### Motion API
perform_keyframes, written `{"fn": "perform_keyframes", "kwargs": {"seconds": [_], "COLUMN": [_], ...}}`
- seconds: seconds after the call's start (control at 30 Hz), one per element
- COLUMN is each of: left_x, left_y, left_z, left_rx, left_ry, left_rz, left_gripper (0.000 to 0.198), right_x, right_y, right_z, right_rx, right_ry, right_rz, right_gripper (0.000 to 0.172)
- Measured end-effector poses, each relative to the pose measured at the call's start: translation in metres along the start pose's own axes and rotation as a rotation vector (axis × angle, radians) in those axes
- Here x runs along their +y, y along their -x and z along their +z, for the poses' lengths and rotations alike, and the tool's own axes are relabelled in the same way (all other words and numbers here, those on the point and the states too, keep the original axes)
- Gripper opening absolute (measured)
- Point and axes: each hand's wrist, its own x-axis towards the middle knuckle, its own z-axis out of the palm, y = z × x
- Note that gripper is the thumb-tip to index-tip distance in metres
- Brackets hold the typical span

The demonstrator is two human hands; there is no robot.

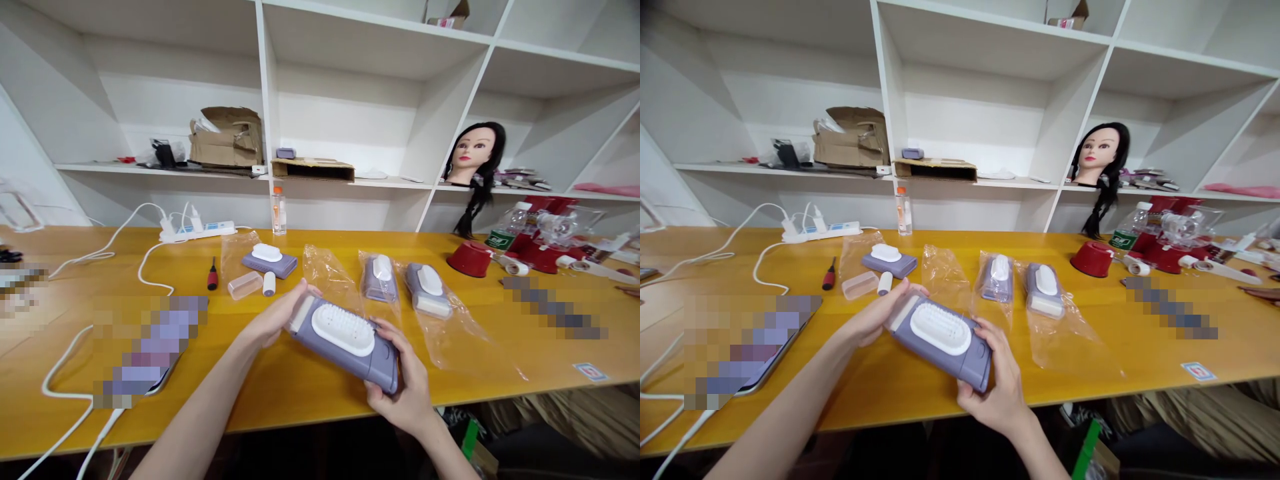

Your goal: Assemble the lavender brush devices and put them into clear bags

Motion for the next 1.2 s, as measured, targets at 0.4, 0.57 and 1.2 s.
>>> {"fn": "perform_keyframes", "kwargs": {"seconds": [0.4,0.57,1.2], "left_x": [0.004,0.004,-0.010], "left_y": [0.002,0.004,-0.002], "left_z": [-0.002,-0.002,0.018], "left_rx": [-0.006,0.011,0.101], "left_ry": [0.099,0.145,0.064], "left_rz": [0.000,-0.064,0.103], "left_gripper": [0.028,0.031,0.022], "right_x": [0.001,0.001,-0.002], "right_y": [0.002,0.002,-0.001], "right_z": [-0.002,-0.002,-0.001], "right_rx": [0.015,0.037,-0.008], "right_ry": [-0.057,-0.083,0.034], "right_rz": [0.078,0.108,0.002], "right_gripper": [0.056,0.054,0.054]}}
